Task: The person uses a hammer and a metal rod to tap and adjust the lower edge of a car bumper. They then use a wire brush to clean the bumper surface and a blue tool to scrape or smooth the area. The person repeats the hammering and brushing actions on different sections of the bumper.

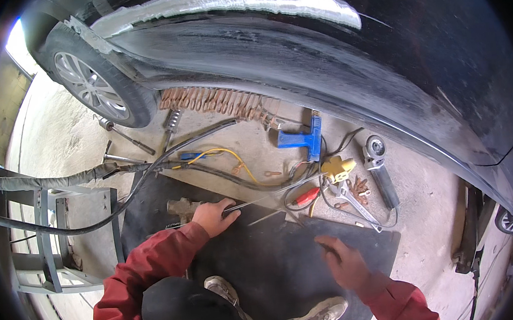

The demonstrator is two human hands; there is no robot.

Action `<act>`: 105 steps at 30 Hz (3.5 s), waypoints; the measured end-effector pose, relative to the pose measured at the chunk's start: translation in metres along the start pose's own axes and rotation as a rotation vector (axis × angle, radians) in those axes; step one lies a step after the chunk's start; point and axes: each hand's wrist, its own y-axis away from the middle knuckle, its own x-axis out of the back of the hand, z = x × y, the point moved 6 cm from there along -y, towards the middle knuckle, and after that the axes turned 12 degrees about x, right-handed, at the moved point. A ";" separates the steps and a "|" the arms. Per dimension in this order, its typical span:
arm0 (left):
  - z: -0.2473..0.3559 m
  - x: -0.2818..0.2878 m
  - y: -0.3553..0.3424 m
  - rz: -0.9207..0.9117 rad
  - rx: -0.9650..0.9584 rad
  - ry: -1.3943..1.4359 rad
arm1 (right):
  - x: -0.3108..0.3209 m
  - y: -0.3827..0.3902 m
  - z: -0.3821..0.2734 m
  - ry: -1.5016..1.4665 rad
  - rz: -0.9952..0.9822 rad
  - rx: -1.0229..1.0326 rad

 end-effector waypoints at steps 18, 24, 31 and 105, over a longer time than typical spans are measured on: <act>0.110 0.131 -0.045 0.120 -0.122 0.195 | 0.115 -0.003 -0.147 -0.274 0.282 0.543; 0.134 0.146 -0.026 0.276 -0.268 0.099 | 0.120 0.005 -0.148 0.137 0.570 0.496; 0.109 0.166 -0.017 0.376 -0.231 0.238 | 0.093 -0.024 -0.120 -0.609 0.984 0.332; 0.060 0.089 -0.082 0.151 0.275 0.679 | 0.015 -0.149 0.070 -1.597 0.659 0.104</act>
